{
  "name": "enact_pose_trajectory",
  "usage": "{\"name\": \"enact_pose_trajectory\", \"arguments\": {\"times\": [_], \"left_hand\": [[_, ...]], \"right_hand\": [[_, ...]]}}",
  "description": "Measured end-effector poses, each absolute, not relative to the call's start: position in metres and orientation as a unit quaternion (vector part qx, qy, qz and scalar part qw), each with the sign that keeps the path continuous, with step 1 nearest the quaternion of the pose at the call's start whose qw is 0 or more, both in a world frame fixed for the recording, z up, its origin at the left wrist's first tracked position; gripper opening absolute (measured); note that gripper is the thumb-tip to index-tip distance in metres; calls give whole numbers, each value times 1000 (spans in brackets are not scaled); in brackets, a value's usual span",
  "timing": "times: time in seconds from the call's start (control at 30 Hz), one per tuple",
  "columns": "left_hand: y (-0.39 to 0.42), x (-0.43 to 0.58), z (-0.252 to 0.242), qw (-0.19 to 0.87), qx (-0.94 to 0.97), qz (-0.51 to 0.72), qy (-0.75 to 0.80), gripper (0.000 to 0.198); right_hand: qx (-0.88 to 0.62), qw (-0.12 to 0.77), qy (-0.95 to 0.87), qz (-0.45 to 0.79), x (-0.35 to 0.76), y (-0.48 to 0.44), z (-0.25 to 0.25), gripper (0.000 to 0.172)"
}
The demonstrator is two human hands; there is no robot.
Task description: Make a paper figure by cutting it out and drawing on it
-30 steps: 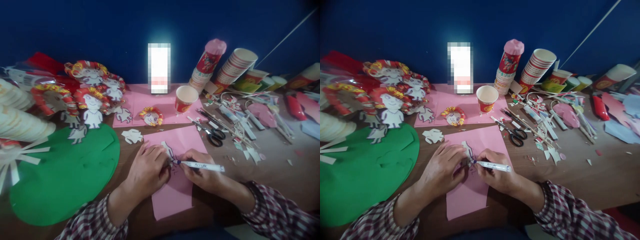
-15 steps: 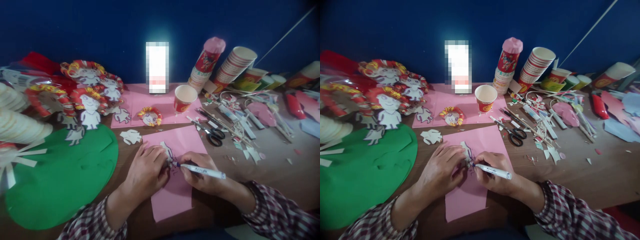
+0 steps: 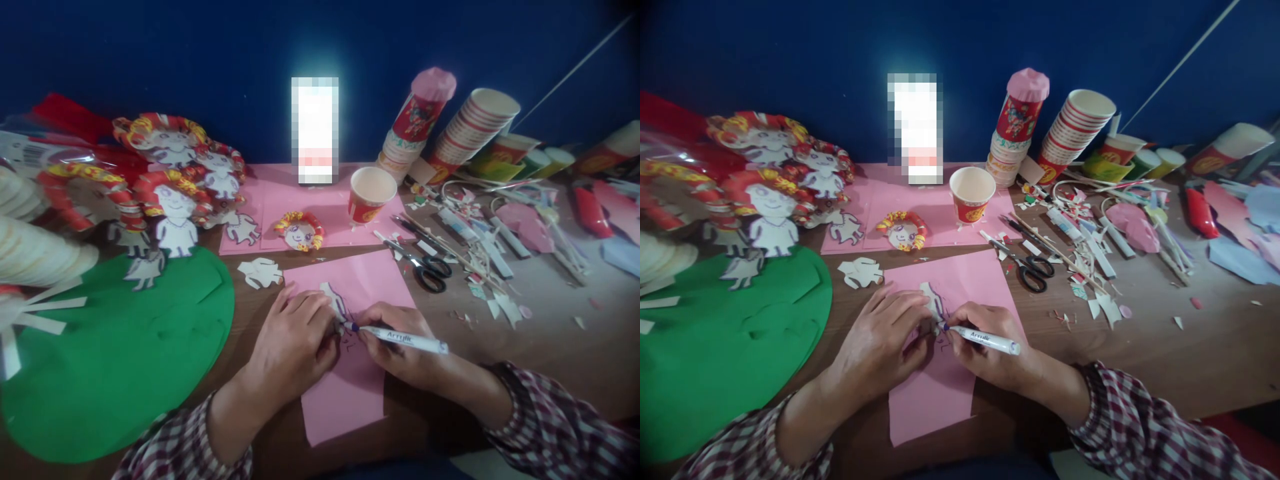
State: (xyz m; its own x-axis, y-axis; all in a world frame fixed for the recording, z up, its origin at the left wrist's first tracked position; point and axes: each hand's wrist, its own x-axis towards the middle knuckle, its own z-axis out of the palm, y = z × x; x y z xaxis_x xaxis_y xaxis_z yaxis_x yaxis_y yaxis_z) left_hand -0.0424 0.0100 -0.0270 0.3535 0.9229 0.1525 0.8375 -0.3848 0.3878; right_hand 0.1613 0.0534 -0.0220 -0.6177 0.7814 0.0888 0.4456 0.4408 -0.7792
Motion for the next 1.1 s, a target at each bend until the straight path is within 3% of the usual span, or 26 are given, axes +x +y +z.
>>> {"name": "enact_pose_trajectory", "arguments": {"times": [1.1], "left_hand": [[11,-41,-28,121,812,176,544,17]], "right_hand": [[-375,225,-822,366,161,55,-22,7]]}}
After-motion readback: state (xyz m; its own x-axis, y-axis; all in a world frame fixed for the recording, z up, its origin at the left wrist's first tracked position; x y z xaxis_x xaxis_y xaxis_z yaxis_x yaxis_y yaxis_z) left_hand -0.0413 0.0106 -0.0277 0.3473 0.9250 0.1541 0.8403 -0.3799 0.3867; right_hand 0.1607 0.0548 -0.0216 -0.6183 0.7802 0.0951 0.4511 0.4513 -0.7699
